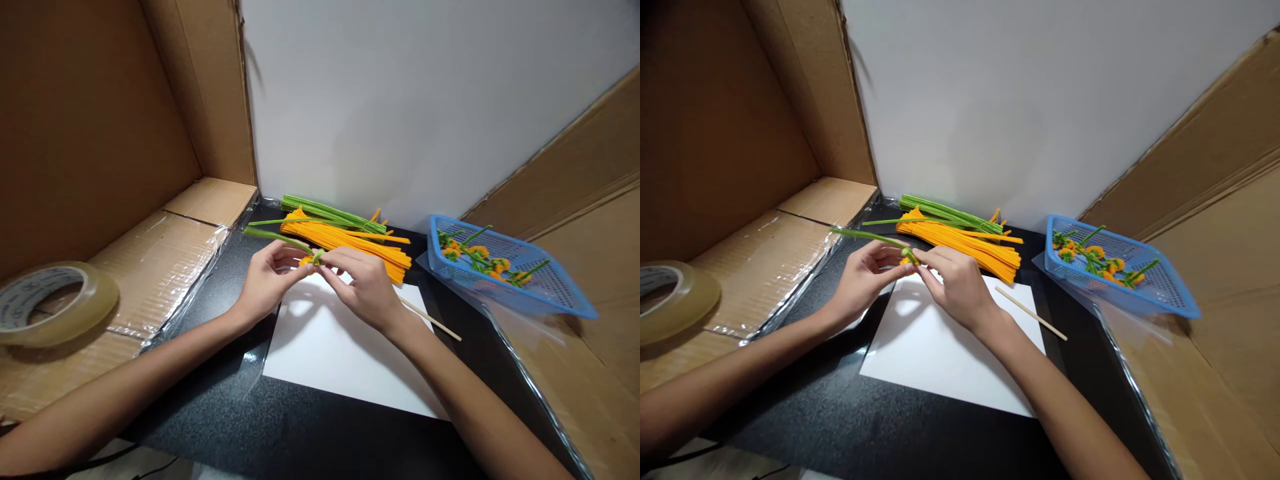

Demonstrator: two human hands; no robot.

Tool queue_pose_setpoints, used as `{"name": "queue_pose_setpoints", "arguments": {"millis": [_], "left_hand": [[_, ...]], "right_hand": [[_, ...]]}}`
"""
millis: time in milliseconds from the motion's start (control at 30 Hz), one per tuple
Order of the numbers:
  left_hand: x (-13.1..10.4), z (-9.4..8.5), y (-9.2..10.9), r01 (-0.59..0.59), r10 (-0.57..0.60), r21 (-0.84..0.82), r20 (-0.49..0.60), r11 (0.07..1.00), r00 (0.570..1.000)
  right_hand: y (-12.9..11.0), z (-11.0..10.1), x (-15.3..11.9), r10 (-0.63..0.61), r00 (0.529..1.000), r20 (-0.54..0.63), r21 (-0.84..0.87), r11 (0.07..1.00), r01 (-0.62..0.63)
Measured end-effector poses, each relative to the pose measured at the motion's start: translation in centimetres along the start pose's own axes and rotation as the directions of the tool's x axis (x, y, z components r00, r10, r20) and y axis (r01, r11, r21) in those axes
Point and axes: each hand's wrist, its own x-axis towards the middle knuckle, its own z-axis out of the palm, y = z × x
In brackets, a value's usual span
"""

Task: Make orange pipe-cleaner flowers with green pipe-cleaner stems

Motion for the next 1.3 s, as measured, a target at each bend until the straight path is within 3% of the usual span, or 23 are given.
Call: {"name": "queue_pose_setpoints", "arguments": {"millis": [167, 433, 567, 667, 800, 933, 1000, 1133, 1300], "left_hand": [[0.2, -0.1, -0.2, 0.041, -0.039, -0.101, 0.019, 0.994, 0.999], [0.3, -0.1, -0.2, 0.114, -0.117, -0.175, -0.011, 0.978, 0.993], [0.4, -0.2, 0.0, 0.172, -0.181, -0.2, -0.026, 0.964, 0.983], [0.3, -0.2, 0.3, 0.217, -0.222, -0.156, -0.017, 0.964, 0.975], [0.2, -0.2, 0.4, 0.19, -0.191, -0.127, 0.01, 0.973, 0.982], [0.2, 0.0, 0.2, 0.178, -0.178, -0.148, 0.013, 0.973, 0.984], [0.1, 0.2, 0.1, 0.206, -0.199, -0.18, 0.053, 0.962, 0.978], [-0.2, 0.6, 0.0, 0.343, -0.279, -0.274, 0.247, 0.898, 0.928], [-0.2, 0.8, 0.0, 0.34, -0.266, -0.318, 0.254, 0.885, 0.93]], "right_hand": [[0.6, -0.2, 0.1, -0.037, 0.999, 0.038, 0.034, 0.999, 0.035], [0.7, 0.2, 0.0, 0.154, 0.987, 0.033, 0.184, 0.97, -0.158], [0.5, 0.1, 0.1, 0.165, 0.985, -0.042, 0.168, 0.973, -0.156], [0.7, 0.1, 0.2, 0.157, 0.988, -0.006, 0.178, 0.972, -0.154], [1.0, 0.2, 0.2, 0.217, 0.975, 0.049, 0.214, 0.951, -0.222], [0.9, 0.5, 0.1, 0.225, 0.974, 0.029, 0.246, 0.943, -0.225], [0.6, 0.6, 0.1, 0.224, 0.975, -0.005, 0.245, 0.945, -0.216], [-0.1, 0.6, 0.1, 0.221, 0.974, -0.052, 0.203, 0.957, -0.207], [-0.1, 0.0, 0.5, 0.142, 0.988, 0.068, 0.175, 0.973, -0.152]]}}
